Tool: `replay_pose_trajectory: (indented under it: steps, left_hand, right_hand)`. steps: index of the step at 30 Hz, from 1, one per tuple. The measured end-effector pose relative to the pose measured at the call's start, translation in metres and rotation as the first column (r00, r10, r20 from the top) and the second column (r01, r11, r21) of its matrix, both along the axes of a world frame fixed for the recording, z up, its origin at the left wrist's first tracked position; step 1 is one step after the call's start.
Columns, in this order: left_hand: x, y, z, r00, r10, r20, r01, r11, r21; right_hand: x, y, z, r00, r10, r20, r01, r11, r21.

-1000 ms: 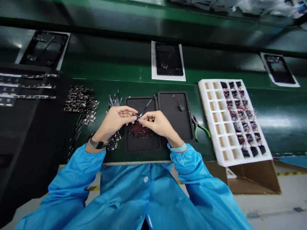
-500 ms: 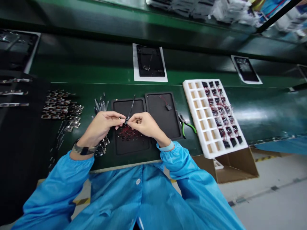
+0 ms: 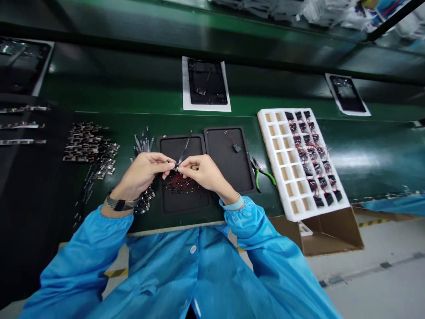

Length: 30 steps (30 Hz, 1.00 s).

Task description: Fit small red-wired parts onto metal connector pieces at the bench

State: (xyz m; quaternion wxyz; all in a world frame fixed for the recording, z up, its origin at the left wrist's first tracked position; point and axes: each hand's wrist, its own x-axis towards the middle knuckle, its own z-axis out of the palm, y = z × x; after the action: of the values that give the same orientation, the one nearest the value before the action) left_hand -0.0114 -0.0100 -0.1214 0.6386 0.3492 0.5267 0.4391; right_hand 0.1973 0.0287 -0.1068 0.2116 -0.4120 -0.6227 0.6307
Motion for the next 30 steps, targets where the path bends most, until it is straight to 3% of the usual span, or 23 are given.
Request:
replay_pose_trajectory:
  steps: [7,14,25,28,30]
  left_hand:
    - [0.001,0.002,0.006,0.991,-0.017,0.131,0.024,0.998,-0.052]
    - [0.003,0.000,0.005,0.988,-0.016,0.151,0.026,0.997,-0.069]
    - [0.006,-0.002,0.004,0.987,0.005,0.161,0.003,0.999,-0.048]
    - [0.003,-0.003,0.010,0.993,-0.001,0.120,0.000,1.000,0.007]
    - [-0.002,-0.005,0.018,0.996,0.006,0.085,-0.013,0.997,0.082]
  right_hand:
    - [0.001,0.000,0.001,0.998,0.000,-0.066,0.000,1.000,-0.005]
    - [0.000,0.001,-0.002,0.995,-0.005,-0.099,-0.002,0.997,-0.071]
    - [0.000,0.002,-0.003,0.995,0.002,-0.096,-0.008,0.998,-0.056]
    - [0.001,0.004,-0.001,0.994,0.052,-0.098,-0.050,0.999,0.019]
    - [0.006,0.008,0.002,0.997,0.052,-0.062,-0.041,0.983,0.177]
